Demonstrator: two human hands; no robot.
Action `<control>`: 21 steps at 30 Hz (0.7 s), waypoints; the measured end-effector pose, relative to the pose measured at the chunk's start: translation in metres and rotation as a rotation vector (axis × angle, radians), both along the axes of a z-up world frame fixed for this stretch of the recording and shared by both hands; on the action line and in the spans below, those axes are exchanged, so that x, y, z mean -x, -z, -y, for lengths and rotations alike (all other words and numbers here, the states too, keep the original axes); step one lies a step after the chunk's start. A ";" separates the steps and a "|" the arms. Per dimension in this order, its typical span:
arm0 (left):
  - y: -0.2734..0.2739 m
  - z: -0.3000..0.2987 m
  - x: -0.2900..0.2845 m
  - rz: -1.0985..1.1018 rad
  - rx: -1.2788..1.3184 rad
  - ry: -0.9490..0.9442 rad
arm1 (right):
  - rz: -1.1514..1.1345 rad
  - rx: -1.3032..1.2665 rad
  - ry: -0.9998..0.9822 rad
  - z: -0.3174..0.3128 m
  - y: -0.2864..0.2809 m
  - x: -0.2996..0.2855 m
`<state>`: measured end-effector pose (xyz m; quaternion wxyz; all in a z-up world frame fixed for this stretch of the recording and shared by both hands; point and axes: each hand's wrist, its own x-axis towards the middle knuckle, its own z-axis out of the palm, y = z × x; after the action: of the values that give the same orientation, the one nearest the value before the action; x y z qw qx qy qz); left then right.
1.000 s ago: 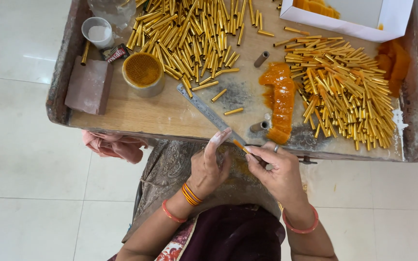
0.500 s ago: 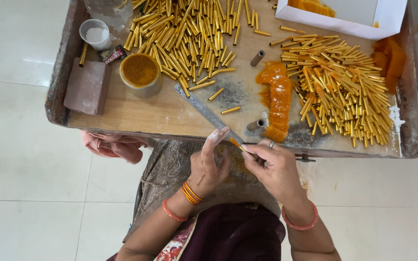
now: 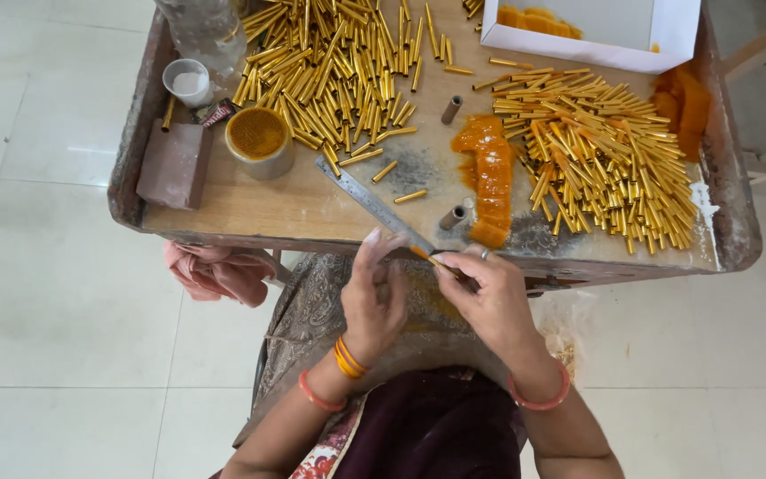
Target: Applying orange sealant or wax to the ends of small metal tubes and organizing them at a workbench.
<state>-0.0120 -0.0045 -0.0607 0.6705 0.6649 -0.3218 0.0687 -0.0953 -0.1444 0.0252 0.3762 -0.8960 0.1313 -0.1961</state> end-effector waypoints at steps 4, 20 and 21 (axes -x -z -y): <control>-0.016 -0.007 0.004 -0.280 0.176 0.148 | 0.081 -0.140 0.003 0.002 0.020 0.026; -0.032 0.019 0.004 -0.541 0.227 0.344 | 0.173 -0.213 -0.020 0.018 0.027 0.059; -0.032 0.020 0.004 -0.565 0.267 0.308 | 0.167 -0.216 -0.012 0.020 0.027 0.058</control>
<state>-0.0160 -0.0240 -0.0291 0.8167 0.5078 -0.2082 -0.1782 -0.1534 -0.1644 -0.0020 0.4812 -0.8316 0.1147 -0.2525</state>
